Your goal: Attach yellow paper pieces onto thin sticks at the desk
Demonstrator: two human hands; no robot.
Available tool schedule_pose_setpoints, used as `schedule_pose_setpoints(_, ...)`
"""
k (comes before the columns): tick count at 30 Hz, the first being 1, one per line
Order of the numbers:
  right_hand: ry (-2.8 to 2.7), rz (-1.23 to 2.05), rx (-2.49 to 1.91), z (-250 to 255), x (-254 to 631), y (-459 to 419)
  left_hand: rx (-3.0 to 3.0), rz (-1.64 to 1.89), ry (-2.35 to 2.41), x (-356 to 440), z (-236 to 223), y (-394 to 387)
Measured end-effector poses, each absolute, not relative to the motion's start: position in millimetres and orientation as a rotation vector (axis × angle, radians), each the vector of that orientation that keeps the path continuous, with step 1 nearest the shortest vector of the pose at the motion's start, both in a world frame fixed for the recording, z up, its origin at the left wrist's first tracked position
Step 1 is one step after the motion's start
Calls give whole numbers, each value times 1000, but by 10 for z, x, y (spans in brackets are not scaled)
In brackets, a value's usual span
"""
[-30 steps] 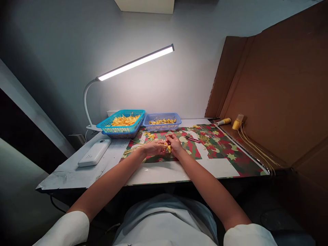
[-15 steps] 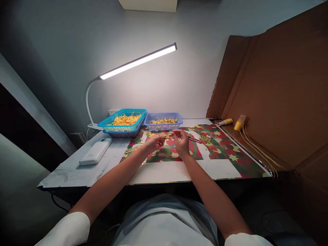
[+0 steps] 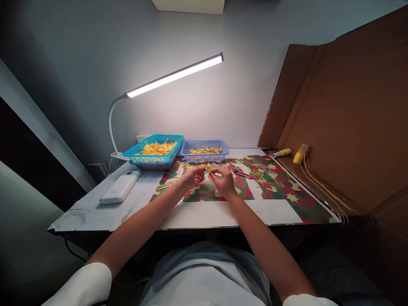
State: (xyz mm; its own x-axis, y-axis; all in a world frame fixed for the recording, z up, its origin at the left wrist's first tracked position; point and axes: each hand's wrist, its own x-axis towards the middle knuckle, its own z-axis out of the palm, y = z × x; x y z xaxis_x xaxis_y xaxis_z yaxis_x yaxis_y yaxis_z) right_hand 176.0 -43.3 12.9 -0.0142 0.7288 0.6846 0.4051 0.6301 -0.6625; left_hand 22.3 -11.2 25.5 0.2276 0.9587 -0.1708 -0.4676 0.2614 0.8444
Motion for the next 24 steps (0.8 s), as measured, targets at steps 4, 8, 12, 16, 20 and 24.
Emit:
schedule_pose_setpoints(4,-1573,340,-978,75,1732,-417,752,1136,798,238,273,-136)
schedule_pose_setpoints(8,-1557,298,-1019,66,1722,-419,758,1138,786,252,278,-149)
schedule_pose_setpoints(12,-1535,315,-1050,69,1727,-407,796,1126,794,248,249,-134)
schedule_pose_setpoints(16,-1518,320,-1049,75,1727,-404,814,1122,801,243,239,-125)
schedule_pose_setpoints(20,-1498,322,-1030,76,1728,-404,780,1130,813,252,283,-152)
schedule_pose_setpoints(24,-1493,335,-1035,81,1729,-410,777,1145,820,266,311,-171)
